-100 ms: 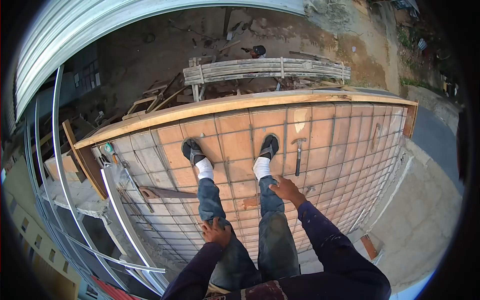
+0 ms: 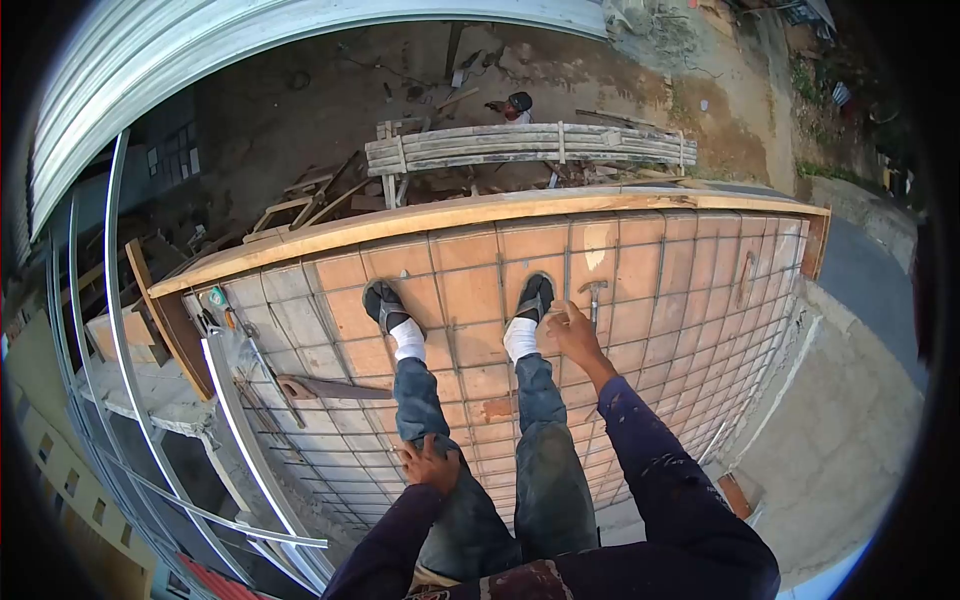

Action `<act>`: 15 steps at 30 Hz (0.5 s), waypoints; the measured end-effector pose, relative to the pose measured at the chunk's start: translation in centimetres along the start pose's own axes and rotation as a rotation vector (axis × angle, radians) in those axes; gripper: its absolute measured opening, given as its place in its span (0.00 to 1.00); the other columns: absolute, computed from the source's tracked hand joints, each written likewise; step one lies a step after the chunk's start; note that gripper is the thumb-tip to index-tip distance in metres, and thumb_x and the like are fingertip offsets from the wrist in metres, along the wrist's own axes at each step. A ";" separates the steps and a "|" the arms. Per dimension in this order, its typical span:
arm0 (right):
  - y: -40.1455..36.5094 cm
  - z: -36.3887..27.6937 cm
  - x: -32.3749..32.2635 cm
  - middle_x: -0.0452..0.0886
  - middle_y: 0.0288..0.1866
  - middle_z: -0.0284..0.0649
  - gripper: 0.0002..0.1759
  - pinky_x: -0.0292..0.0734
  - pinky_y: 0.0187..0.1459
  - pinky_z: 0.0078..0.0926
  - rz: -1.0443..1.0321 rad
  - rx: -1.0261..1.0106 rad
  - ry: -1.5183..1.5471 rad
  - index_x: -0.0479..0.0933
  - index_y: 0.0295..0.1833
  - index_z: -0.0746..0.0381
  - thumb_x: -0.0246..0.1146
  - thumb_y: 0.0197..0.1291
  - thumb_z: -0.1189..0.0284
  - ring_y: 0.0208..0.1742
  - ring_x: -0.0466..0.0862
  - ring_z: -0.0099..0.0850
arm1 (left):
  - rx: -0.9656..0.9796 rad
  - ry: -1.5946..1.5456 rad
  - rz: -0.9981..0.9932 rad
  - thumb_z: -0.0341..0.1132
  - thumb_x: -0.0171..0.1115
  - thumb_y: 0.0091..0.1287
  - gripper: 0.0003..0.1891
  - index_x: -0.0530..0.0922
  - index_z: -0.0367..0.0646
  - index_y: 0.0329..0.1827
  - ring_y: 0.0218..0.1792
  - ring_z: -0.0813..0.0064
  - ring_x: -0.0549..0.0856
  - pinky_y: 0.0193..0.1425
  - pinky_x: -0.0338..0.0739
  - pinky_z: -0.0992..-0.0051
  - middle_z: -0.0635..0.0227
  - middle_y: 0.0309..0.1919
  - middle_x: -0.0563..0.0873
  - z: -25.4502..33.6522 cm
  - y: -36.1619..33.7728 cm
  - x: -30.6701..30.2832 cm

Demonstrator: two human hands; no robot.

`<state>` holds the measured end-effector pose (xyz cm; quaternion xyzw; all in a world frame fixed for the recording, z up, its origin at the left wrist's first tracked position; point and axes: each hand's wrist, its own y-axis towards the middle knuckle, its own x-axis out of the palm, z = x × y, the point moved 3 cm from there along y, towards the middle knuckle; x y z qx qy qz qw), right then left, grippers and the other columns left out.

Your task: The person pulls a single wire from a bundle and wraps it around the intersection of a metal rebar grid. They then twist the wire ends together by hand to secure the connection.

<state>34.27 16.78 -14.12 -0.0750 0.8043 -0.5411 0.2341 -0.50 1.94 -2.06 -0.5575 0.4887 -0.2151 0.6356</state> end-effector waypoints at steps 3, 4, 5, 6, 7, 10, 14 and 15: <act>2.6 -6.5 -3.3 0.87 0.51 0.48 0.27 0.84 0.46 0.31 0.145 -0.070 0.304 0.74 0.66 0.68 0.65 0.70 0.62 0.46 0.90 0.35 | 0.023 -0.004 0.021 0.50 0.66 0.58 0.32 0.76 0.54 0.68 0.68 0.37 0.68 0.71 0.65 0.42 0.41 0.67 0.67 0.1 -0.2 -0.7; 3.4 -8.0 -4.0 0.87 0.51 0.48 0.27 0.84 0.46 0.31 0.149 -0.079 0.306 0.74 0.66 0.68 0.65 0.70 0.62 0.46 0.90 0.35 | 0.044 -0.013 0.058 0.50 0.66 0.58 0.32 0.77 0.55 0.68 0.67 0.37 0.69 0.71 0.65 0.42 0.42 0.66 0.68 0.1 0.0 -0.7; 4.1 -9.5 -4.7 0.87 0.51 0.48 0.27 0.83 0.46 0.31 0.172 -0.117 0.293 0.74 0.66 0.67 0.65 0.70 0.62 0.46 0.89 0.35 | 0.065 -0.021 0.094 0.50 0.67 0.58 0.31 0.77 0.55 0.67 0.66 0.38 0.70 0.71 0.65 0.42 0.43 0.65 0.69 0.0 0.1 -0.7; 4.7 -10.8 -5.4 0.88 0.51 0.47 0.27 0.83 0.47 0.31 0.196 -0.157 0.280 0.74 0.66 0.67 0.65 0.69 0.61 0.45 0.89 0.35 | 0.070 -0.023 0.101 0.50 0.67 0.58 0.31 0.77 0.55 0.67 0.66 0.38 0.70 0.71 0.65 0.42 0.43 0.65 0.69 0.2 0.2 -1.0; 5.1 -11.8 -5.9 0.88 0.51 0.47 0.27 0.83 0.47 0.31 0.199 -0.167 0.282 0.74 0.66 0.67 0.65 0.69 0.61 0.45 0.89 0.35 | 0.055 -0.024 0.094 0.50 0.66 0.58 0.32 0.77 0.55 0.68 0.66 0.38 0.71 0.71 0.65 0.41 0.43 0.65 0.69 0.5 0.3 -1.3; 5.8 -14.2 -7.1 0.88 0.52 0.48 0.27 0.81 0.49 0.33 0.244 -0.228 0.214 0.74 0.67 0.66 0.65 0.69 0.61 0.46 0.89 0.36 | 0.039 -0.020 0.077 0.51 0.66 0.58 0.32 0.77 0.55 0.68 0.66 0.39 0.71 0.71 0.66 0.41 0.44 0.65 0.70 1.0 0.2 -2.4; 6.8 -14.7 -8.0 0.88 0.54 0.48 0.28 0.79 0.57 0.37 0.311 -0.305 0.170 0.74 0.68 0.65 0.66 0.68 0.60 0.54 0.87 0.39 | 0.044 -0.023 0.065 0.51 0.65 0.59 0.33 0.76 0.55 0.69 0.68 0.39 0.71 0.70 0.68 0.42 0.43 0.68 0.69 1.4 0.4 -3.6; 6.4 -15.3 -8.1 0.88 0.54 0.48 0.29 0.78 0.57 0.37 0.326 -0.309 0.181 0.73 0.68 0.65 0.66 0.68 0.60 0.54 0.86 0.39 | 0.040 -0.027 0.074 0.51 0.65 0.59 0.33 0.76 0.55 0.69 0.68 0.39 0.71 0.70 0.68 0.42 0.43 0.68 0.69 1.5 0.4 -3.9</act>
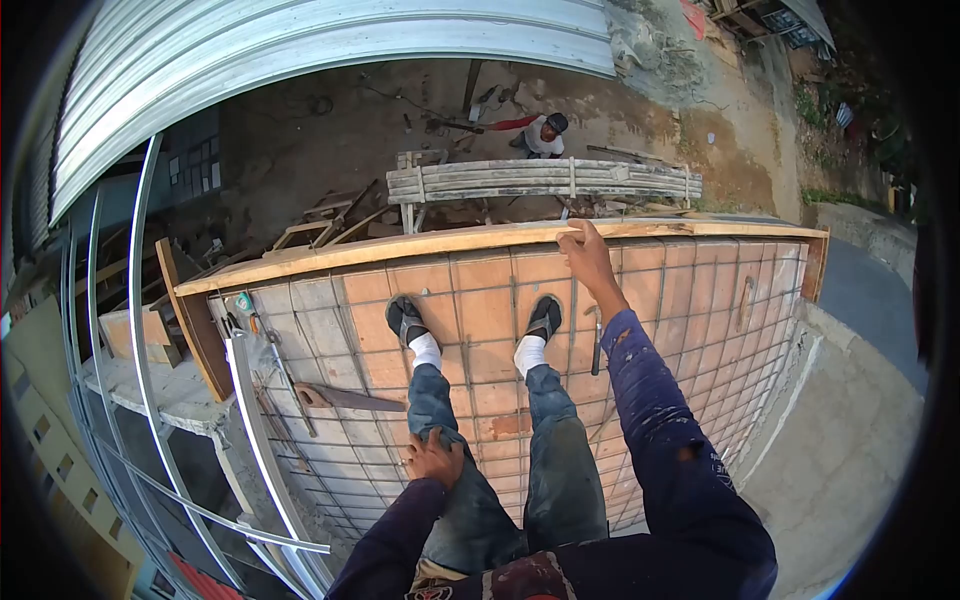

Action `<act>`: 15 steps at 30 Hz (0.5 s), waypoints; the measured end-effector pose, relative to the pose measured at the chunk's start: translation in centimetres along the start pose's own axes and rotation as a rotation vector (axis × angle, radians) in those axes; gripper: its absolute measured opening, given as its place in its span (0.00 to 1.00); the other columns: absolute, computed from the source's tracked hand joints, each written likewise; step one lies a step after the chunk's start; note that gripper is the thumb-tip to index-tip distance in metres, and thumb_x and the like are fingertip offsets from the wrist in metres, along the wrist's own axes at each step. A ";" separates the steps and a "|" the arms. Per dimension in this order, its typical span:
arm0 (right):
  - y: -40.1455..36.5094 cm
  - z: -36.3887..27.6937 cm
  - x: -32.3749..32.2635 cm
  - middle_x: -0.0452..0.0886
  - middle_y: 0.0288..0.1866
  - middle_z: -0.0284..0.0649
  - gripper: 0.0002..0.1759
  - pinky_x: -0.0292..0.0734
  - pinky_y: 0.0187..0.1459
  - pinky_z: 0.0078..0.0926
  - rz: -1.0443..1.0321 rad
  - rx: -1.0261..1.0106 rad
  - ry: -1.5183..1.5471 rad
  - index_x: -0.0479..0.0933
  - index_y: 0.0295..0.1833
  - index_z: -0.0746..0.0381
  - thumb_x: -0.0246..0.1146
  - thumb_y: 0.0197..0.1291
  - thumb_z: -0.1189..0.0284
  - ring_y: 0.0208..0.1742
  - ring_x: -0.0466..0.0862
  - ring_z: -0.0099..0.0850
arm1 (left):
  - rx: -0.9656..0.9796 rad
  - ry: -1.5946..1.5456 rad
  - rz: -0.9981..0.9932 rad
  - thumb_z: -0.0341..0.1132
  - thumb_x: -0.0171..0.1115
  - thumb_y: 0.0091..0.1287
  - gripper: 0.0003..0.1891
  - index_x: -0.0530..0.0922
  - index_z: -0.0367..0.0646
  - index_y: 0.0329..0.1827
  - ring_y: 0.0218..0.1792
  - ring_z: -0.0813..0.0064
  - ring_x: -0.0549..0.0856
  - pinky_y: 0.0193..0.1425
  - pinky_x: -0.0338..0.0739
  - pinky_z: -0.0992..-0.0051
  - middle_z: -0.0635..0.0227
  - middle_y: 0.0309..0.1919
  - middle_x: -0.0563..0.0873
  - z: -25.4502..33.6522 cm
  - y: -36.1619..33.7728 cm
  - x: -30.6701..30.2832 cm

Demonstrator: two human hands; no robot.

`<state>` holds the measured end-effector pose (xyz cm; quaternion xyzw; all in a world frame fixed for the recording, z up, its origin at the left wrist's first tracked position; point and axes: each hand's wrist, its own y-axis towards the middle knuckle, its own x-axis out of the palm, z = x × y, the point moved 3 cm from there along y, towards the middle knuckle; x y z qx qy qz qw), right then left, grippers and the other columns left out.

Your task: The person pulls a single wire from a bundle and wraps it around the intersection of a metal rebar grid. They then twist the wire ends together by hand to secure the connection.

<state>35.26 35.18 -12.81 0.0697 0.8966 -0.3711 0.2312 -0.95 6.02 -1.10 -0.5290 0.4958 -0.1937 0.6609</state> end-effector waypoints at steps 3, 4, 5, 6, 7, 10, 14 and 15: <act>-0.5 -2.2 -0.1 0.87 0.56 0.48 0.31 0.79 0.58 0.38 0.001 0.006 0.037 0.72 0.69 0.65 0.68 0.67 0.60 0.56 0.86 0.40 | 0.004 0.002 0.032 0.50 0.66 0.60 0.32 0.77 0.53 0.68 0.69 0.37 0.70 0.69 0.72 0.45 0.41 0.69 0.66 0.4 0.0 -1.0; -0.5 -2.8 0.0 0.86 0.56 0.48 0.32 0.79 0.58 0.38 0.010 0.032 0.089 0.72 0.69 0.65 0.69 0.66 0.61 0.56 0.86 0.40 | -0.006 -0.008 0.038 0.50 0.66 0.60 0.32 0.76 0.54 0.69 0.70 0.38 0.69 0.70 0.72 0.45 0.41 0.69 0.65 0.4 0.1 -1.3; -0.5 -3.2 0.1 0.86 0.56 0.48 0.32 0.79 0.58 0.38 0.021 0.060 0.141 0.71 0.70 0.65 0.70 0.65 0.61 0.55 0.87 0.41 | -0.013 -0.017 0.043 0.51 0.67 0.60 0.32 0.76 0.55 0.70 0.71 0.38 0.69 0.70 0.72 0.46 0.40 0.70 0.65 0.5 0.3 -1.5; 1.3 -1.4 0.4 0.80 0.65 0.52 0.41 0.76 0.64 0.42 0.010 0.027 0.070 0.65 0.75 0.64 0.74 0.60 0.63 0.63 0.82 0.45 | -0.010 -0.023 0.051 0.51 0.67 0.60 0.32 0.76 0.55 0.70 0.71 0.38 0.69 0.70 0.72 0.46 0.40 0.70 0.65 0.5 0.5 -1.6; 2.1 -1.5 1.1 0.80 0.65 0.52 0.41 0.76 0.64 0.42 0.008 0.017 0.071 0.65 0.75 0.64 0.74 0.60 0.63 0.63 0.82 0.45 | -0.004 -0.047 0.076 0.51 0.68 0.59 0.34 0.75 0.52 0.70 0.70 0.38 0.70 0.70 0.71 0.47 0.40 0.69 0.66 0.4 0.6 -1.8; 1.7 -7.1 4.8 0.58 0.82 0.52 0.64 0.59 0.78 0.49 0.108 -0.494 -0.383 0.48 0.84 0.57 0.81 0.46 0.69 0.81 0.59 0.52 | 0.026 -0.151 0.189 0.51 0.69 0.60 0.35 0.74 0.46 0.70 0.67 0.42 0.72 0.70 0.71 0.51 0.43 0.65 0.69 -1.1 0.2 -2.2; -1.6 -21.7 18.5 0.52 0.85 0.44 0.74 0.47 0.81 0.67 -0.064 -0.976 -0.612 0.41 0.87 0.45 0.85 0.39 0.66 0.84 0.54 0.48 | -0.241 -1.247 0.575 0.46 0.69 0.65 0.33 0.71 0.42 0.71 0.56 0.58 0.77 0.62 0.73 0.56 0.54 0.57 0.71 -4.0 1.8 -5.3; -2.0 -24.2 23.4 0.52 0.85 0.43 0.76 0.44 0.81 0.71 -0.125 -1.127 -0.633 0.41 0.87 0.44 0.86 0.37 0.64 0.85 0.53 0.48 | -0.248 -1.261 0.620 0.46 0.69 0.65 0.33 0.71 0.42 0.71 0.56 0.58 0.77 0.62 0.73 0.56 0.54 0.57 0.71 -5.1 2.3 -6.2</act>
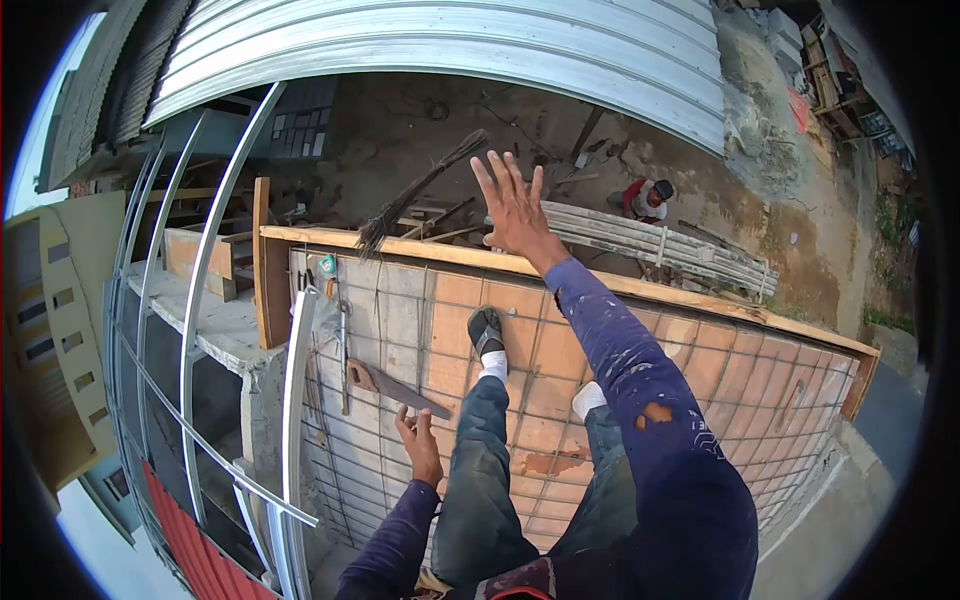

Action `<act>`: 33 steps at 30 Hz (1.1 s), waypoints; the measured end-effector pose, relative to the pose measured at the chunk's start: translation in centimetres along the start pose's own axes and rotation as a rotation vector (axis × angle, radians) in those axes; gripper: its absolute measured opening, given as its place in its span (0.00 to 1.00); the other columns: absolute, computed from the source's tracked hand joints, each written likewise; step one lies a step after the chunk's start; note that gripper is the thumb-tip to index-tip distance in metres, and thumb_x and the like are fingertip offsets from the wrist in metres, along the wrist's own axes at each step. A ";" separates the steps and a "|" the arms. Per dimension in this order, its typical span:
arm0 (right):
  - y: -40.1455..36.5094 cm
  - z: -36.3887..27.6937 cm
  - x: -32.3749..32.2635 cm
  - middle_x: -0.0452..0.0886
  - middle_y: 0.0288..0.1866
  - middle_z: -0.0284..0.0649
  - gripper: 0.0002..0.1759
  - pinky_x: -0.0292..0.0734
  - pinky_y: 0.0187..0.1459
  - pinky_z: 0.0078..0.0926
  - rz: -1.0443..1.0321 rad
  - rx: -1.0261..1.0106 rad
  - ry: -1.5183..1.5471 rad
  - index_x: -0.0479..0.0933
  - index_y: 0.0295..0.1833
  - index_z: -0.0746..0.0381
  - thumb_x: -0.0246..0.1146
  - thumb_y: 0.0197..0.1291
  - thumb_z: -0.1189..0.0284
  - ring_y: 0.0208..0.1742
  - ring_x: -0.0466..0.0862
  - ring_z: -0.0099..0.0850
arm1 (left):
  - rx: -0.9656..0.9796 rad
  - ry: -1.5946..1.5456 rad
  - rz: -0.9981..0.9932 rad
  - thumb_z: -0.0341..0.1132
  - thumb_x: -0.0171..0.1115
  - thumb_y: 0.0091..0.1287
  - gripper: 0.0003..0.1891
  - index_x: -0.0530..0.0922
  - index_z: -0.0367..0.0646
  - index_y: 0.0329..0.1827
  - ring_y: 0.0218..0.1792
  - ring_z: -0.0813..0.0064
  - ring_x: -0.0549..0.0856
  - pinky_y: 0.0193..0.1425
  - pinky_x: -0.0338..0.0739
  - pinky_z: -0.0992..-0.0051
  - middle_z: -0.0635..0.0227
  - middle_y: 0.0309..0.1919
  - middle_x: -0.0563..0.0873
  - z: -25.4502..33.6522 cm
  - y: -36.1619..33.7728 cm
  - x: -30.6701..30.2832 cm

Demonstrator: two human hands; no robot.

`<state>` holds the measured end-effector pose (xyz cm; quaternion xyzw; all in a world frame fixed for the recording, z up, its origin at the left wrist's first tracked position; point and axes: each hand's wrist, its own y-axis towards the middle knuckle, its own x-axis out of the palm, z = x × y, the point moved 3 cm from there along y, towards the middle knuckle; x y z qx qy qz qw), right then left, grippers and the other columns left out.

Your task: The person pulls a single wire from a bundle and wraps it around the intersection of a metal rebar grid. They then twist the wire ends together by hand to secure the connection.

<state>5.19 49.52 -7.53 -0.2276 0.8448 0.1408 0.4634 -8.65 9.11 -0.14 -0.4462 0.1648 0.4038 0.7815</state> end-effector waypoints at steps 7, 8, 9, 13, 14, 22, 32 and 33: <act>12.3 -36.4 13.7 0.82 0.38 0.42 0.15 0.80 0.52 0.45 0.157 -0.673 0.997 0.75 0.45 0.60 0.73 0.55 0.72 0.46 0.84 0.46 | 0.101 0.093 0.074 0.43 0.69 0.69 0.25 0.77 0.40 0.64 0.52 0.67 0.78 0.59 0.74 0.64 0.61 0.53 0.78 -4.8 3.5 -3.8; 9.8 -40.3 13.9 0.81 0.37 0.44 0.16 0.80 0.45 0.42 0.225 -0.722 1.091 0.75 0.46 0.60 0.73 0.54 0.72 0.43 0.83 0.48 | -0.012 -0.012 0.156 0.42 0.69 0.68 0.26 0.77 0.39 0.65 0.51 0.66 0.79 0.59 0.74 0.65 0.60 0.54 0.78 -7.2 2.7 -5.3; 7.1 -43.3 14.4 0.81 0.36 0.46 0.16 0.79 0.45 0.44 0.089 -0.696 1.170 0.75 0.45 0.59 0.74 0.54 0.71 0.42 0.83 0.49 | -0.108 -0.141 0.240 0.42 0.69 0.68 0.26 0.77 0.38 0.65 0.51 0.66 0.79 0.59 0.74 0.66 0.59 0.55 0.78 -8.6 2.2 -6.0; -0.7 -43.9 12.3 0.86 0.41 0.52 0.25 0.80 0.50 0.46 -0.673 -0.481 1.153 0.80 0.51 0.63 0.70 0.61 0.53 0.49 0.86 0.56 | -0.027 -0.073 0.755 0.41 0.65 0.71 0.28 0.71 0.39 0.72 0.58 0.67 0.76 0.62 0.72 0.63 0.58 0.60 0.74 -3.3 -0.5 -12.5; -1.8 -42.6 12.5 0.87 0.41 0.51 0.27 0.80 0.50 0.44 -0.771 -0.410 1.143 0.81 0.48 0.64 0.70 0.60 0.50 0.47 0.87 0.53 | 0.039 -0.101 0.797 0.42 0.63 0.72 0.29 0.69 0.39 0.72 0.59 0.67 0.75 0.63 0.72 0.62 0.59 0.60 0.73 -2.0 -0.8 -14.4; -5.7 -29.5 3.9 0.84 0.39 0.45 0.39 0.81 0.43 0.32 -1.359 -0.174 0.971 0.82 0.52 0.74 0.70 0.63 0.42 0.43 0.84 0.32 | -0.060 -0.904 -0.640 0.58 0.67 0.70 0.44 0.61 0.40 0.79 0.51 0.55 0.89 0.60 0.82 0.54 0.53 0.63 0.80 13.9 1.1 -10.3; -16.7 -17.9 -28.1 0.81 0.42 0.45 0.20 0.78 0.46 0.39 -0.726 -0.129 0.445 0.78 0.52 0.63 0.75 0.58 0.69 0.44 0.83 0.43 | -0.133 -1.219 -0.852 0.30 0.63 0.74 0.29 0.62 0.38 0.74 0.39 0.65 0.86 0.53 0.90 0.50 0.60 0.40 0.83 19.5 -7.9 1.2; -19.4 -17.8 -29.7 0.81 0.42 0.45 0.20 0.78 0.46 0.39 -0.701 -0.109 0.444 0.78 0.52 0.63 0.75 0.58 0.69 0.44 0.83 0.43 | -0.148 -1.190 -0.865 0.30 0.63 0.74 0.27 0.63 0.39 0.73 0.38 0.65 0.86 0.52 0.90 0.51 0.60 0.40 0.82 19.5 -8.7 2.3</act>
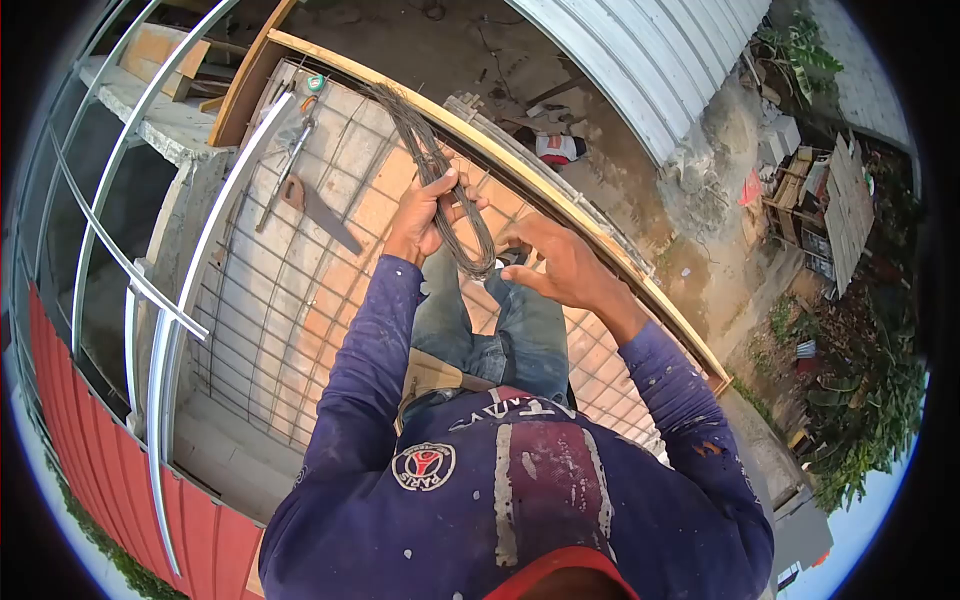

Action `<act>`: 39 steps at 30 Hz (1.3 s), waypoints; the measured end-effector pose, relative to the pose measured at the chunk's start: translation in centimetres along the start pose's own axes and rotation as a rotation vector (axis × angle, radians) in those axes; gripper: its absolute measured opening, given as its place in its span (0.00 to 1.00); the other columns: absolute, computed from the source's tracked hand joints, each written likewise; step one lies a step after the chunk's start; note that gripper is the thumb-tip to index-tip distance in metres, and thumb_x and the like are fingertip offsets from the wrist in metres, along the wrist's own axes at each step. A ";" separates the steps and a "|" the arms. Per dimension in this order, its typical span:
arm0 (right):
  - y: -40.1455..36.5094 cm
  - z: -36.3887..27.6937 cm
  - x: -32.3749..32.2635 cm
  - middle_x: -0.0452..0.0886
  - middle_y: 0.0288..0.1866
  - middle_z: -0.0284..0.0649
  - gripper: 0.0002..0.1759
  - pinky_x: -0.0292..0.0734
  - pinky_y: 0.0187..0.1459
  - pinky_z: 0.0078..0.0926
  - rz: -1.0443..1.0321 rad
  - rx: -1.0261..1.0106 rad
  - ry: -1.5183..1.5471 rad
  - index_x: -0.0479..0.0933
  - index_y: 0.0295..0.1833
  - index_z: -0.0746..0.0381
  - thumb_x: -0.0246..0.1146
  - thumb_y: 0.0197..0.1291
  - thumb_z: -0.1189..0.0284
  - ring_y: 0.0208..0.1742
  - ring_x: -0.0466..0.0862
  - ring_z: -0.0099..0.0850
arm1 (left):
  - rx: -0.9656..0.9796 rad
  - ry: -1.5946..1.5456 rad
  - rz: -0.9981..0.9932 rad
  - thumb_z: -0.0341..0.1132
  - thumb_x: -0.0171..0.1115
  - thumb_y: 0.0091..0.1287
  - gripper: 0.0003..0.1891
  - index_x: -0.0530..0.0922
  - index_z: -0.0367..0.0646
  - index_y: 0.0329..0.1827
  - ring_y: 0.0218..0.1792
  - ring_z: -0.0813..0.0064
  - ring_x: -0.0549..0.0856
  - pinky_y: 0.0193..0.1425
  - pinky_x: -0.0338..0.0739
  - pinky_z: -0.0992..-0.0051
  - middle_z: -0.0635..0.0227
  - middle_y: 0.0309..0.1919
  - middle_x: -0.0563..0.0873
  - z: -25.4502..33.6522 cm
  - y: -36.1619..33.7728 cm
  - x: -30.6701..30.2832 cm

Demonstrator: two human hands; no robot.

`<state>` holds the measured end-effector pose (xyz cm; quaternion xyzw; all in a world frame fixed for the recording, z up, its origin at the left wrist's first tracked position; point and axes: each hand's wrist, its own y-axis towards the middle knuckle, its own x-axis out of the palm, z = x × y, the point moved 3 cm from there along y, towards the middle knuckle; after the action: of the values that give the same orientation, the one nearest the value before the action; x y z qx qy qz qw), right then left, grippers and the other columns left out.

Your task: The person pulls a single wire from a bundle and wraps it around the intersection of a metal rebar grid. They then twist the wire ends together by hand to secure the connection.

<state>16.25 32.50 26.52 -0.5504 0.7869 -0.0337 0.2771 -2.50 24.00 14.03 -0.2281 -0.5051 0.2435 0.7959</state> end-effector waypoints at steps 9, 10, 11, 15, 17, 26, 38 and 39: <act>-10.9 -2.0 0.3 0.81 0.48 0.41 0.15 0.79 0.50 0.39 0.254 -0.189 -0.105 0.82 0.48 0.61 0.75 0.57 0.69 0.47 0.82 0.42 | -0.128 0.340 -0.002 0.36 0.59 0.78 0.09 0.74 0.42 0.53 0.33 0.67 0.85 0.36 0.85 0.64 0.64 0.34 0.80 -4.7 -3.1 9.2; -11.3 -1.6 0.1 0.81 0.48 0.41 0.15 0.79 0.50 0.39 0.272 -0.193 -0.109 0.82 0.48 0.61 0.75 0.57 0.69 0.47 0.82 0.42 | -0.117 0.386 0.014 0.40 0.61 0.78 0.10 0.74 0.43 0.47 0.32 0.68 0.85 0.34 0.85 0.66 0.65 0.33 0.80 -5.1 -3.5 10.0; -11.9 -1.4 0.0 0.81 0.47 0.40 0.12 0.79 0.50 0.39 0.261 -0.229 -0.104 0.82 0.46 0.62 0.74 0.58 0.70 0.47 0.82 0.41 | -0.119 0.397 0.002 0.40 0.61 0.78 0.10 0.74 0.43 0.47 0.32 0.68 0.85 0.34 0.85 0.66 0.65 0.33 0.80 -5.4 -4.0 10.9; -13.9 -1.6 -0.1 0.82 0.43 0.38 0.08 0.79 0.48 0.39 0.349 -0.313 -0.162 0.82 0.42 0.62 0.72 0.58 0.73 0.46 0.83 0.41 | -0.142 0.523 -0.060 0.46 0.62 0.76 0.14 0.72 0.45 0.47 0.31 0.70 0.85 0.32 0.86 0.64 0.65 0.32 0.81 -6.8 -4.2 12.5; -15.0 -1.8 0.1 0.82 0.41 0.40 0.07 0.80 0.47 0.39 0.445 -0.315 -0.213 0.81 0.41 0.63 0.70 0.59 0.74 0.46 0.83 0.41 | -0.162 0.540 -0.049 0.49 0.62 0.76 0.16 0.72 0.46 0.46 0.30 0.70 0.85 0.32 0.87 0.64 0.65 0.32 0.81 -7.2 -3.9 13.1; -18.2 -2.4 4.4 0.81 0.40 0.45 0.10 0.82 0.43 0.40 0.857 -0.208 -0.344 0.78 0.44 0.66 0.69 0.60 0.75 0.43 0.85 0.45 | -0.306 0.405 0.009 0.56 0.54 0.79 0.20 0.73 0.46 0.46 0.31 0.63 0.81 0.36 0.81 0.61 0.62 0.31 0.79 -10.0 -3.2 12.0; -17.3 -4.8 13.1 0.78 0.43 0.46 0.07 0.81 0.47 0.44 0.569 -0.174 -0.145 0.76 0.44 0.67 0.63 0.63 0.77 0.46 0.83 0.48 | -0.430 0.460 0.153 0.58 0.54 0.79 0.21 0.69 0.47 0.44 0.29 0.62 0.84 0.35 0.86 0.58 0.62 0.29 0.79 -8.0 -10.8 0.2; -17.3 -5.5 13.4 0.77 0.43 0.46 0.07 0.80 0.48 0.44 0.528 -0.138 -0.101 0.75 0.44 0.66 0.63 0.64 0.76 0.46 0.83 0.48 | -0.457 0.449 0.134 0.58 0.54 0.79 0.21 0.69 0.48 0.44 0.29 0.62 0.84 0.35 0.86 0.58 0.61 0.29 0.79 -8.0 -11.3 -0.2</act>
<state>25.13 12.47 31.98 -0.3450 0.8887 0.1206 0.2769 6.48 14.15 17.69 -0.4817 -0.3425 0.1191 0.7978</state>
